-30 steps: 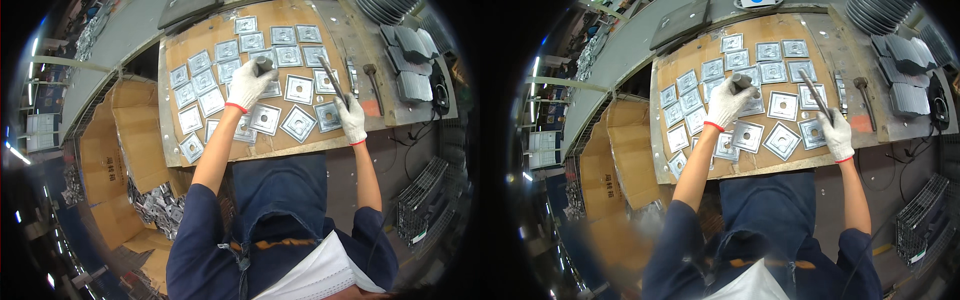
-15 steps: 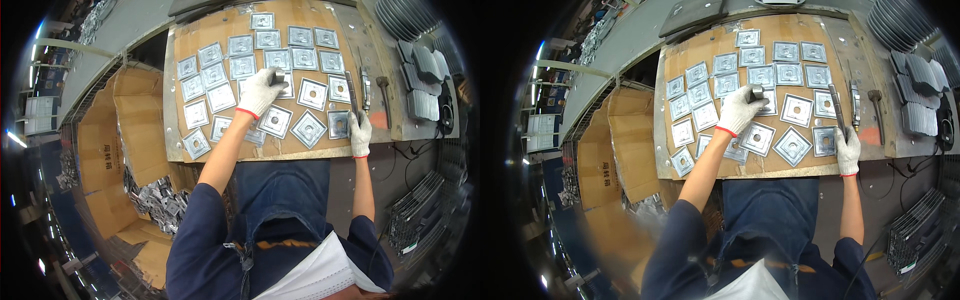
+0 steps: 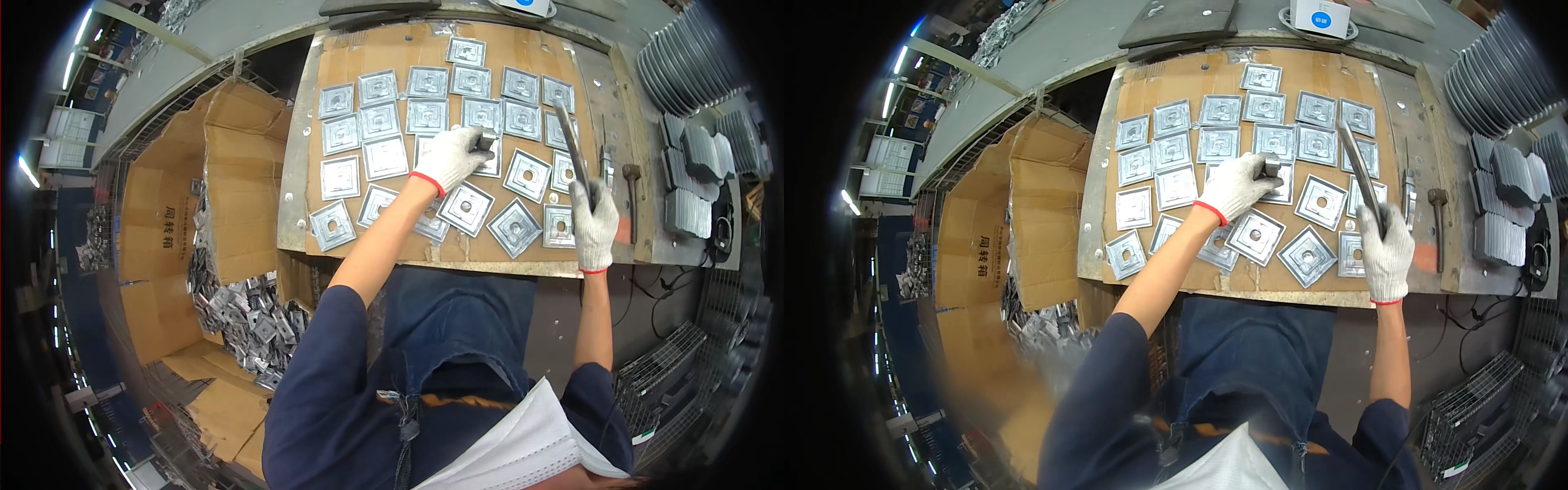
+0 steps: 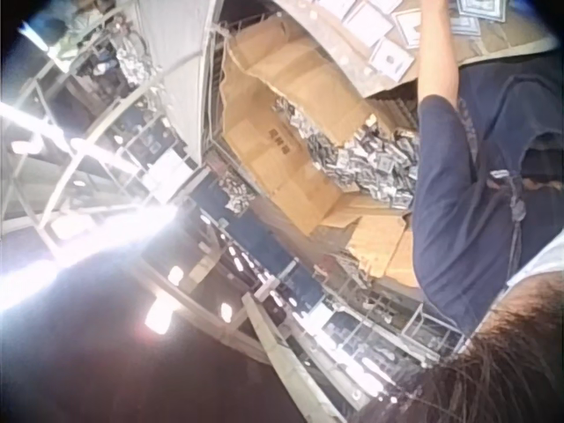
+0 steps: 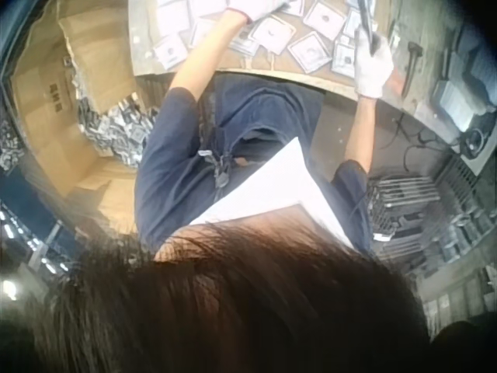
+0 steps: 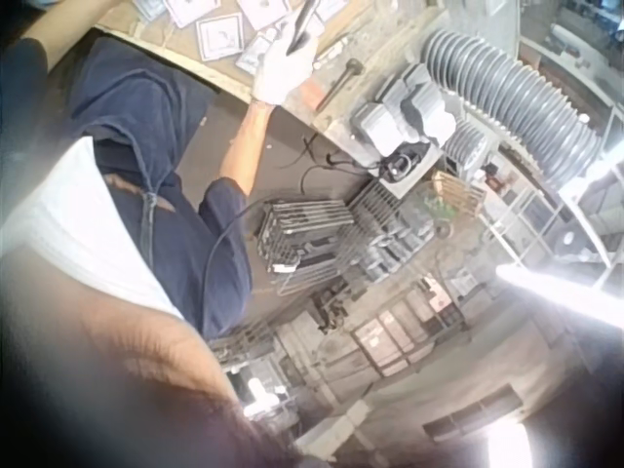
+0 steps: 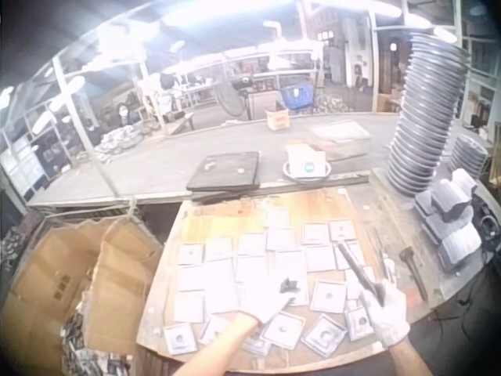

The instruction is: Using a hammer and punch to process or clear holes in metal plates at a workbench.

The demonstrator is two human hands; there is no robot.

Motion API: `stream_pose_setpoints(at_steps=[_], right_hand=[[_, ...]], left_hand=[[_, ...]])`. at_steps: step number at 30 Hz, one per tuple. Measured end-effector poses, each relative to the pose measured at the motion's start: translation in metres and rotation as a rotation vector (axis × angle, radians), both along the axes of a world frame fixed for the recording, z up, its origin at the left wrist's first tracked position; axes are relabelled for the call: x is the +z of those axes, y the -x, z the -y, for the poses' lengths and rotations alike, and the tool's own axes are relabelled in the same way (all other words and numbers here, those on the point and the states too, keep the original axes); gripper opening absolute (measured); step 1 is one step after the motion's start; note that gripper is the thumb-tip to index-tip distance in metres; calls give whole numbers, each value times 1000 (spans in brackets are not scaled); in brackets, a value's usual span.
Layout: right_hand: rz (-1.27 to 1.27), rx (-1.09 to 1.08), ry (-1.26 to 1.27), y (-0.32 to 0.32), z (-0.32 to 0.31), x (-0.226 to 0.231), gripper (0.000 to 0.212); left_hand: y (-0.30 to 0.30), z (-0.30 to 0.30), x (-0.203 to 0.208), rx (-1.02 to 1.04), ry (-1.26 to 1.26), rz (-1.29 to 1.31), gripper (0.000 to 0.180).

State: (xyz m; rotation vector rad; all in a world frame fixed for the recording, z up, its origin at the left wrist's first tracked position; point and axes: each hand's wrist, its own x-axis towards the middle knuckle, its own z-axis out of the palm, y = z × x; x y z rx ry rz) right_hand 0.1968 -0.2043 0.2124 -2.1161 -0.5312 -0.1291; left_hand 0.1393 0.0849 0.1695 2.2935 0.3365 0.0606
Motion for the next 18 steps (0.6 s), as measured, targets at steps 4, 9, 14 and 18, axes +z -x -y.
stream_pose_setpoints(at_steps=[4, 9, 14, 18], right_hand=[[-9, 104, -141, 15, -59, 63, 22], [7, 285, 392, -2, -82, 15, 32], [-194, 280, 310, -5, -72, 26, 40], [-192, 184, 167, 4, -46, 50, 38]], left_hand=[[0, -4, 4, -9, -3, -27, 38], [1, 0, 4, -34, 81, 50, 30], [1, -4, -3, -36, 25, 81, 34], [4, 2, 3, -17, -2, 70, 32]])
